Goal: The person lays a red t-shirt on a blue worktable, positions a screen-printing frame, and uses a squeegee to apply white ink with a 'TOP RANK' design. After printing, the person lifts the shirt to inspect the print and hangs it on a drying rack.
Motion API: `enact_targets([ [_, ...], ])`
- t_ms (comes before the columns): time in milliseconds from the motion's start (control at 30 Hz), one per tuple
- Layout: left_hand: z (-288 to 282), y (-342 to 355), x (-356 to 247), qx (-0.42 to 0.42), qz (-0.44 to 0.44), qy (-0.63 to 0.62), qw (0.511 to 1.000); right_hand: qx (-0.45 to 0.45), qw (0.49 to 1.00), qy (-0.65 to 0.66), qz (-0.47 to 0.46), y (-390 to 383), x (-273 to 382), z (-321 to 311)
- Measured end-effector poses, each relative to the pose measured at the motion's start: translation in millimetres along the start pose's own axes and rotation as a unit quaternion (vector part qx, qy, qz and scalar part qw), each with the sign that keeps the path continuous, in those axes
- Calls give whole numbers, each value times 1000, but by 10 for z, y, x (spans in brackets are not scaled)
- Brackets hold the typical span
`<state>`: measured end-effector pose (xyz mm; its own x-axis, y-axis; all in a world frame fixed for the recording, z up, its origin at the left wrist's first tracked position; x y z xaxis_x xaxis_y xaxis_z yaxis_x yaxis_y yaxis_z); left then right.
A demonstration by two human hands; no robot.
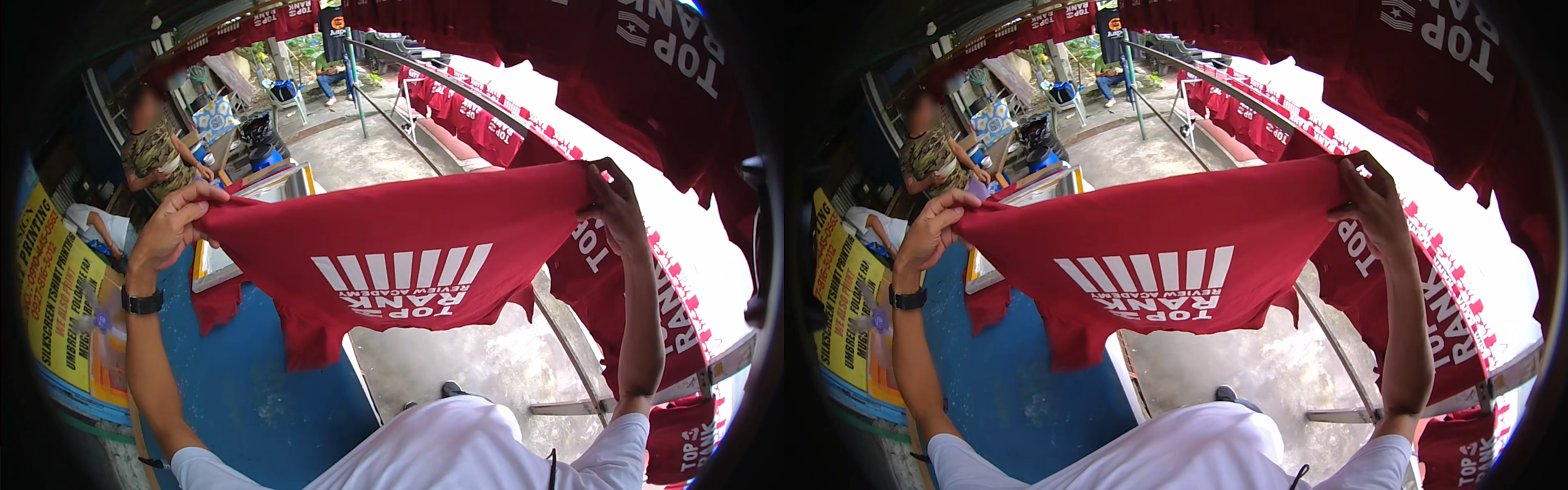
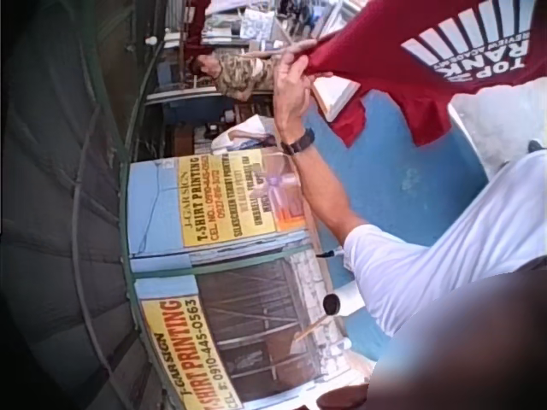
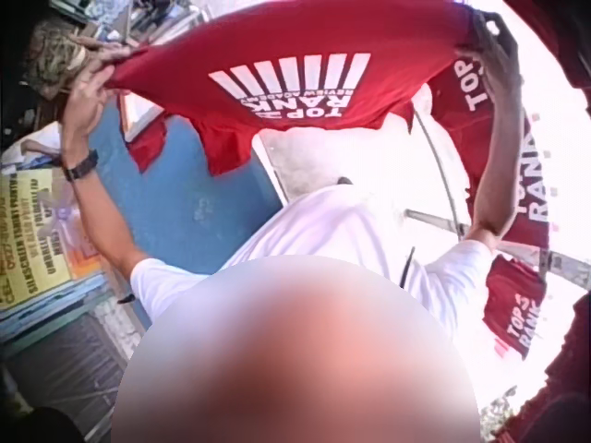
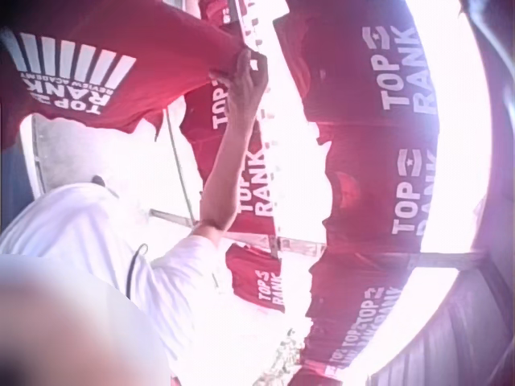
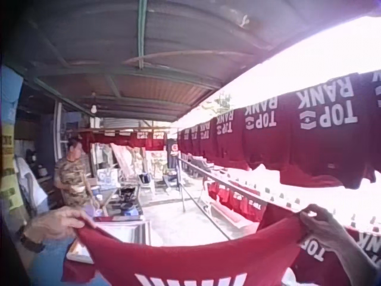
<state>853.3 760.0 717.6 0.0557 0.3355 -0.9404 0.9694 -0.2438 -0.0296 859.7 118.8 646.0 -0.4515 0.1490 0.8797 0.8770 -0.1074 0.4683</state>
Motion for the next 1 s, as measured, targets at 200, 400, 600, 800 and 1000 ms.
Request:
enact_targets([
  [200, 173, 498, 7, 82, -3, 149, 985, -1, 986, -147, 77, -117, -385, -8],
  [400, 258, 957, 72, 59, 35, 308, 949, 49, 973, -193, 112, -369, -282, 21],
  [600, 344, 1565, 145, 90, 52, 253, 962, 159, 965, -191, 88, -820, -190, 143],
  [800, 456, 2099, 193, 104, 80, 223, 966, 125, 951, -275, 64, -995, -249, 146],
  [1000, 638, 2606, 168, 114, 117, 263, 951, 76, 933, -341, 84, -915, -385, 211],
])
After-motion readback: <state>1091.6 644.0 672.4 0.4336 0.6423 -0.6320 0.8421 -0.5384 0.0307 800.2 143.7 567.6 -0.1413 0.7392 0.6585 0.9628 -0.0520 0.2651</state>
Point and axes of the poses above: each hand's wrist, its own y-axis towards the middle knuckle, its own z-axis out of the palm, x = y × z, the point moved 3 cm from there along y, towards the middle knuckle, and after that the axes turned 6 degrees about -z, right-handed, at the moved point
